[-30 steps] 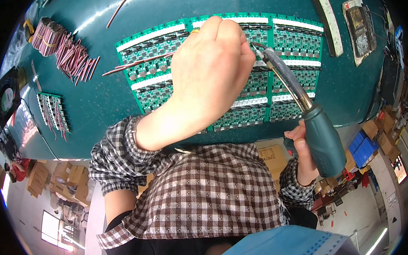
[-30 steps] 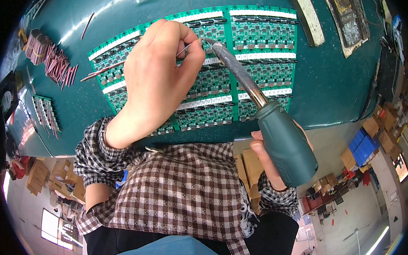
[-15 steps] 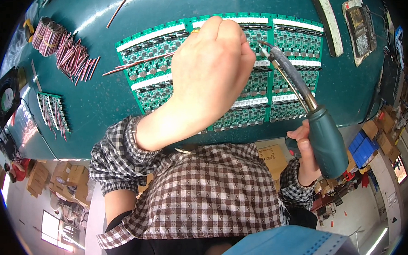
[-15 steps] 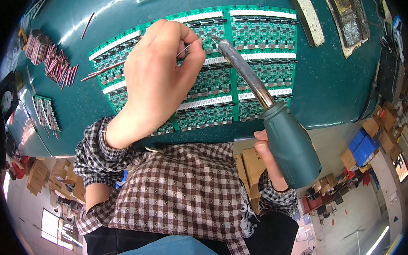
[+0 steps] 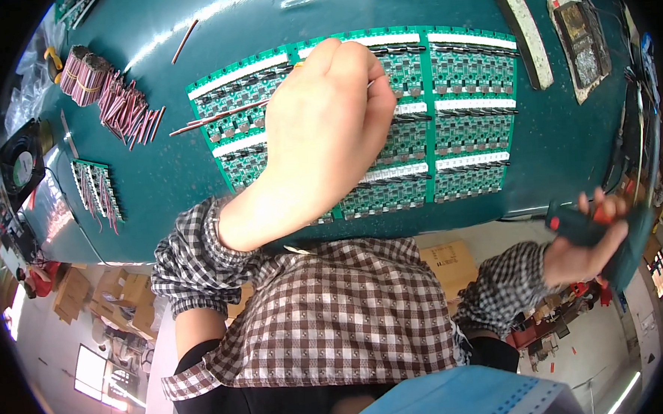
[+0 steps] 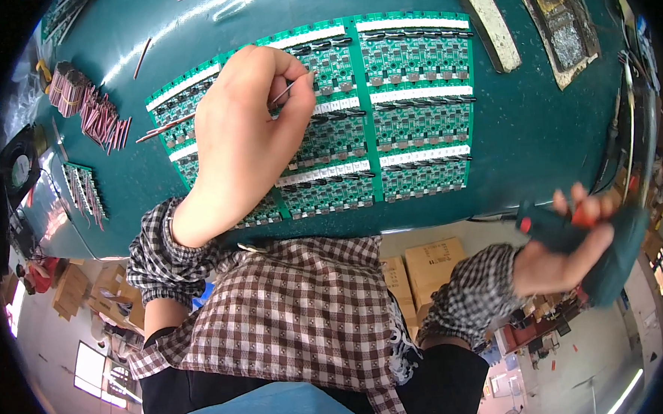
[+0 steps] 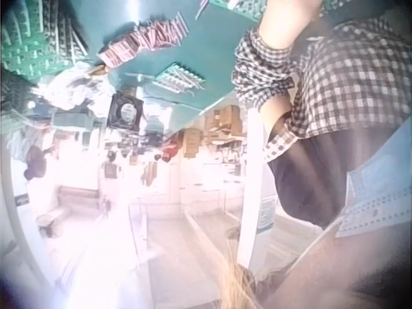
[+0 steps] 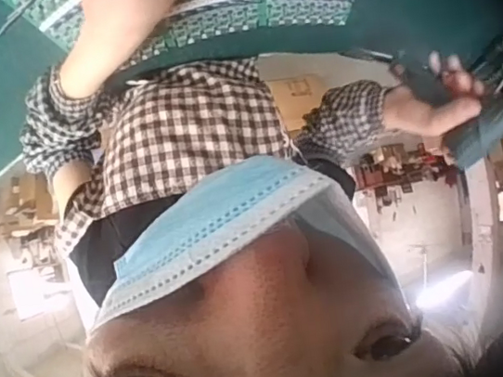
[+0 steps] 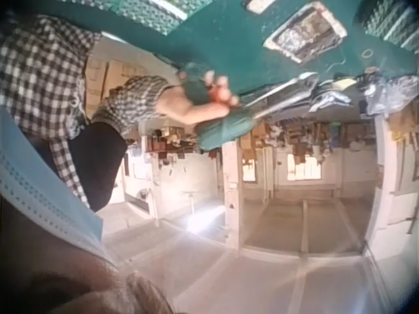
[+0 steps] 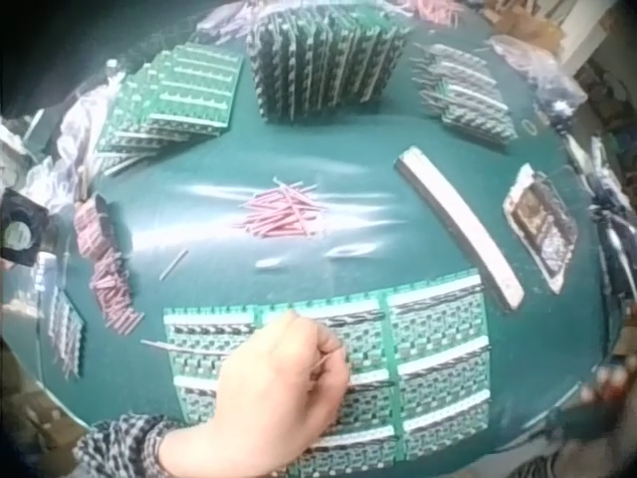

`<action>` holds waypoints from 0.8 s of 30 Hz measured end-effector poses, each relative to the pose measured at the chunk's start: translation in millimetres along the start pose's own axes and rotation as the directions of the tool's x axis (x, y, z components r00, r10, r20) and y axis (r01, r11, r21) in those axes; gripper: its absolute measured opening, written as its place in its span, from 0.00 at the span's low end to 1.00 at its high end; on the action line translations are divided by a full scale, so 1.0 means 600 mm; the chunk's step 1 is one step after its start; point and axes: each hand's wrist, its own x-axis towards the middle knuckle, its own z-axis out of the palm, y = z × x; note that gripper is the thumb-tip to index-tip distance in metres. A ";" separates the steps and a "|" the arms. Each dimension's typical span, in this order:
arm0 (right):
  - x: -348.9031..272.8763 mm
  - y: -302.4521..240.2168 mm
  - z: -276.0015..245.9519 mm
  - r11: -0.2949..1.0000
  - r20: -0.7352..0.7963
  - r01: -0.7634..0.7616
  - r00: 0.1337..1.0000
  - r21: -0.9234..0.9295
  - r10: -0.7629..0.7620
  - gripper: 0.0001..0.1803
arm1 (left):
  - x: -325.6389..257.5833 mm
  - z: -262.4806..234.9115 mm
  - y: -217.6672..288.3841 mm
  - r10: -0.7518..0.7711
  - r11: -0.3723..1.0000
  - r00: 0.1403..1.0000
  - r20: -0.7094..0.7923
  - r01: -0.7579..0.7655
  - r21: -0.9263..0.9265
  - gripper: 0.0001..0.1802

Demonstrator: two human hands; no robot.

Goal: The person attaches wires to circuit boards, positioning the wire ends onto the boards by hand and soldering them in place with a soldering gun.

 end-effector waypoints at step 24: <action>-0.027 0.024 -0.038 0.913 0.441 -0.346 0.869 0.214 0.226 0.21 | 0.017 -0.168 -0.145 -0.111 0.970 0.986 -0.126 0.135 0.204 0.08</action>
